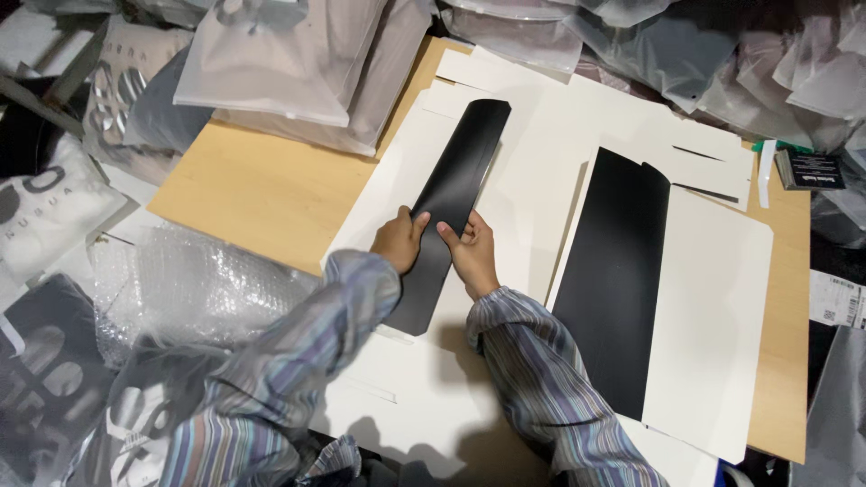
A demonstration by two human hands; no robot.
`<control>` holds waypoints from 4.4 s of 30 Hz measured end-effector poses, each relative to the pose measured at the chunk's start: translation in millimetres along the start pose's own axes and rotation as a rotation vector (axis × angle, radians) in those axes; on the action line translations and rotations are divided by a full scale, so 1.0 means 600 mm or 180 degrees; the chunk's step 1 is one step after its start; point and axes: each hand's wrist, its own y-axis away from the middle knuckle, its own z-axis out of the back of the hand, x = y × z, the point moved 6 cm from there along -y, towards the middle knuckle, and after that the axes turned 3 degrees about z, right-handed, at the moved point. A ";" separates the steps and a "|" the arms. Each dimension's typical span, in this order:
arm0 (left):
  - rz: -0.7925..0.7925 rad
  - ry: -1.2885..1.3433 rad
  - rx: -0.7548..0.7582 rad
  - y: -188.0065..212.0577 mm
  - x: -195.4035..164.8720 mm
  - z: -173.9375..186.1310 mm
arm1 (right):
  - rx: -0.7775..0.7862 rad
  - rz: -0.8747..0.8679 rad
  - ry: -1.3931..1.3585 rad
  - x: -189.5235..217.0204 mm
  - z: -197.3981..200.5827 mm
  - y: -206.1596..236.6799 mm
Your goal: The person assembles a picture frame by folding black strips of material around a white backing board. They fold the strips at the corners to form a rectangular frame, then place a white sheet inside. The process is repeated for a second frame.
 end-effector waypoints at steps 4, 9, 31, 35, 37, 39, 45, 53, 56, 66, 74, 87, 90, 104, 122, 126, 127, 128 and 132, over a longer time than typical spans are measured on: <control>-0.0133 -0.0084 -0.0588 0.031 -0.024 0.015 | 0.0405 -0.0733 0.0954 -0.025 0.017 -0.047; -0.0072 -0.0365 -0.0350 0.011 -0.043 0.031 | -0.0892 0.0964 0.0914 0.000 0.023 -0.100; 0.0166 0.1518 0.0893 -0.070 -0.085 0.018 | 0.0210 -0.1013 -0.1216 -0.053 0.012 -0.122; 0.0033 0.1111 0.0804 -0.058 -0.070 0.024 | 0.0171 -0.0977 -0.1061 -0.050 0.008 -0.119; -0.0199 0.1003 0.0773 -0.056 -0.070 0.024 | 0.0120 -0.0966 -0.1020 -0.050 0.008 -0.120; -0.0217 0.1251 0.0885 -0.057 -0.066 0.019 | 0.0124 -0.0910 -0.0991 -0.050 0.007 -0.121; -0.0266 0.1528 0.1275 -0.069 -0.048 0.011 | 0.0054 -0.0936 -0.0616 -0.064 0.007 -0.120; 0.0264 0.3799 0.2373 0.031 -0.013 0.011 | 0.1047 -0.0959 -0.0490 -0.070 0.030 -0.118; 0.0049 0.3522 0.2262 0.110 -0.015 0.033 | 0.1259 -0.1090 -0.0630 -0.080 0.036 -0.107; 0.0056 0.1857 0.1673 0.193 -0.120 0.039 | 0.0706 -0.1359 -0.1382 -0.041 0.144 -0.047; 0.0201 0.1081 0.0950 0.149 -0.091 0.011 | 0.0787 -0.1138 -0.1396 -0.053 0.121 -0.042; 0.0129 0.0540 0.0585 -0.049 -0.111 0.012 | 0.0634 -0.0853 -0.0704 -0.040 0.088 -0.052; 0.0202 0.0640 0.0365 -0.037 -0.107 0.022 | 0.0261 -0.0703 0.0063 -0.023 0.078 -0.074; 0.0607 0.1545 0.1262 -0.141 -0.100 -0.013 | 0.0067 -0.0620 0.0425 -0.031 0.122 -0.113; 0.0228 0.0504 0.0125 -0.182 -0.125 -0.023 | 0.0011 -0.0527 0.1897 0.034 0.099 -0.080; -0.0226 -0.0260 -0.0622 -0.191 -0.168 -0.004 | -0.0004 -0.0541 0.1732 0.032 0.097 -0.078; -0.0325 -0.0366 -0.0799 -0.192 -0.180 -0.001 | -0.0004 -0.0555 0.1725 0.031 0.097 -0.078; -0.0206 -0.0417 -0.0807 -0.193 -0.184 -0.001 | -0.0001 -0.0487 0.1826 0.031 0.097 -0.079; 0.0086 -0.0594 -0.0892 -0.197 -0.188 0.001 | 0.0004 -0.0280 0.2081 0.030 0.097 -0.081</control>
